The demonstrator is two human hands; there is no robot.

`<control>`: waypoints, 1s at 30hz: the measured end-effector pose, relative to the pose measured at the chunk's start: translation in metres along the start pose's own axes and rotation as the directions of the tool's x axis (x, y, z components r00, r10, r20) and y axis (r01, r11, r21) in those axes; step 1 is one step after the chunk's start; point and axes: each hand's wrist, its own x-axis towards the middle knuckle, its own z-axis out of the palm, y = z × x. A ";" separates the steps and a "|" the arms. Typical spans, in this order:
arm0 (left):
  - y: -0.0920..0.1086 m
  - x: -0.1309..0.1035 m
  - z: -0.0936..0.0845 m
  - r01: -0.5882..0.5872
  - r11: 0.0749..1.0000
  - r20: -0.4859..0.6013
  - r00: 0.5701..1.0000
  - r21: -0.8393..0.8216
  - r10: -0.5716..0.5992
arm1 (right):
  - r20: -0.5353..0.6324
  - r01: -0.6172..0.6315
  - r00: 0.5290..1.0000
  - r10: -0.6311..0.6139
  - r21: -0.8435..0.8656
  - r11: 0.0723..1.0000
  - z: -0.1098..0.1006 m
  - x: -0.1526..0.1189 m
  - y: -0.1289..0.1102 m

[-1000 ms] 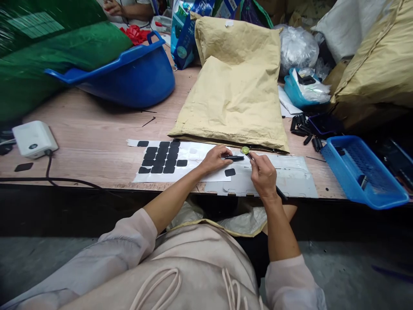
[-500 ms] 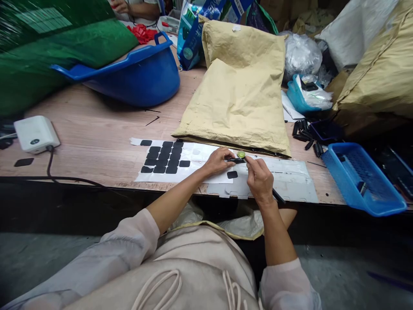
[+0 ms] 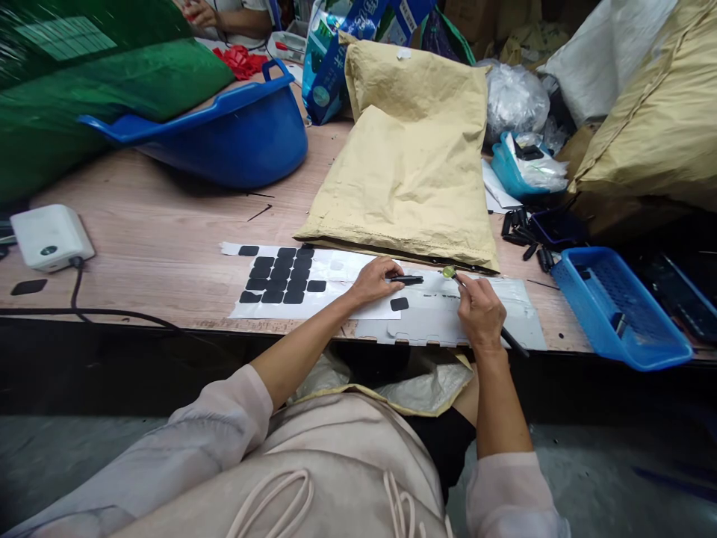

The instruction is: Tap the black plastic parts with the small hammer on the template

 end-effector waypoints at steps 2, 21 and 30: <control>0.001 -0.001 -0.001 -0.004 1.000 -0.003 1.000 0.009 0.004 | 0.018 0.020 1.000 -0.019 -0.071 0.997 0.002 -0.002 0.019; 0.040 -0.077 -0.005 -0.304 0.941 0.170 0.929 -0.149 0.327 | 0.054 0.043 0.998 -0.037 -0.129 0.991 0.020 -0.011 0.045; 0.012 -0.156 0.030 0.168 0.942 0.568 0.761 0.292 -0.312 | 0.054 0.031 0.998 -0.024 -0.134 0.990 0.020 -0.011 0.043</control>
